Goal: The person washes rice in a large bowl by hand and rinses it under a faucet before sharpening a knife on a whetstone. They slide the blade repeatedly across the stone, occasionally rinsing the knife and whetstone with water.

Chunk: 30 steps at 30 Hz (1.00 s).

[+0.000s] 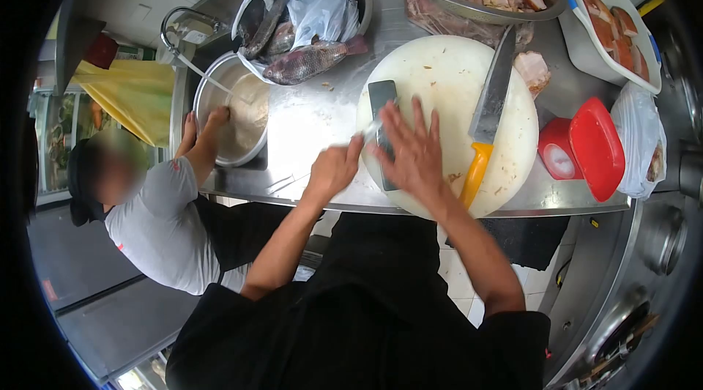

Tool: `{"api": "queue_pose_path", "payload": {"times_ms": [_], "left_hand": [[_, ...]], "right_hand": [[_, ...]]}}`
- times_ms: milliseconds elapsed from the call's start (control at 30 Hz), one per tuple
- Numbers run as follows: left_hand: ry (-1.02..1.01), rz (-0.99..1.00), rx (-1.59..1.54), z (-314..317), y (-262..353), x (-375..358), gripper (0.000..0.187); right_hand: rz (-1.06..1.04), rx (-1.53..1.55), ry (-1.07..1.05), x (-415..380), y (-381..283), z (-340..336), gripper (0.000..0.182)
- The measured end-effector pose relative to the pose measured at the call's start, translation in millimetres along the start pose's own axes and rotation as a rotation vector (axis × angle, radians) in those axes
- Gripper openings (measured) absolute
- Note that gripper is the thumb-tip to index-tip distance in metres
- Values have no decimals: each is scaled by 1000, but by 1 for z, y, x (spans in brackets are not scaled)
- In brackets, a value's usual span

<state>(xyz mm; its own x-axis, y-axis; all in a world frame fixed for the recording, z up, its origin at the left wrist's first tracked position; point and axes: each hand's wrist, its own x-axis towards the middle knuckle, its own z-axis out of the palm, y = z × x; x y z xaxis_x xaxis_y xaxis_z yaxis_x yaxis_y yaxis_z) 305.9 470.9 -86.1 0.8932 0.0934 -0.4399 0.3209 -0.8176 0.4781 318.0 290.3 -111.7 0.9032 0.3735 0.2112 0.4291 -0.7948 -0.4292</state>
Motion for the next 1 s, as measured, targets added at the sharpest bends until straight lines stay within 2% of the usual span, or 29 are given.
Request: {"api": "queue_pose_path", "payload": {"times_ms": [67,167,300,333,400,667,900,1000], "left_hand": [[-45,-50,10,0,-20,-38,65],[-10,-9,-13,10,-35,-43,64],[-10,-7,53,-4,10,33,74],[62,36,63,-3,18,49,74],[70,23,20,-8,27,52,74],[-22,-26,-49,2,-28,-57,69],[79,12,27,-3,23,59,72],[78,7,22,-4,17,43,72]], "right_hand": [[2,62,-41,-24,-22,-4,65],[5,91,-43,-36,-28,-4,64],[1,-8,58,24,20,8,64],[14,-27,61,41,31,8,64],[11,-34,68,49,32,6,63],[-5,131,-100,-41,-31,-9,63],[5,-39,49,48,32,4,63],[0,-15,47,41,28,5,64]]}}
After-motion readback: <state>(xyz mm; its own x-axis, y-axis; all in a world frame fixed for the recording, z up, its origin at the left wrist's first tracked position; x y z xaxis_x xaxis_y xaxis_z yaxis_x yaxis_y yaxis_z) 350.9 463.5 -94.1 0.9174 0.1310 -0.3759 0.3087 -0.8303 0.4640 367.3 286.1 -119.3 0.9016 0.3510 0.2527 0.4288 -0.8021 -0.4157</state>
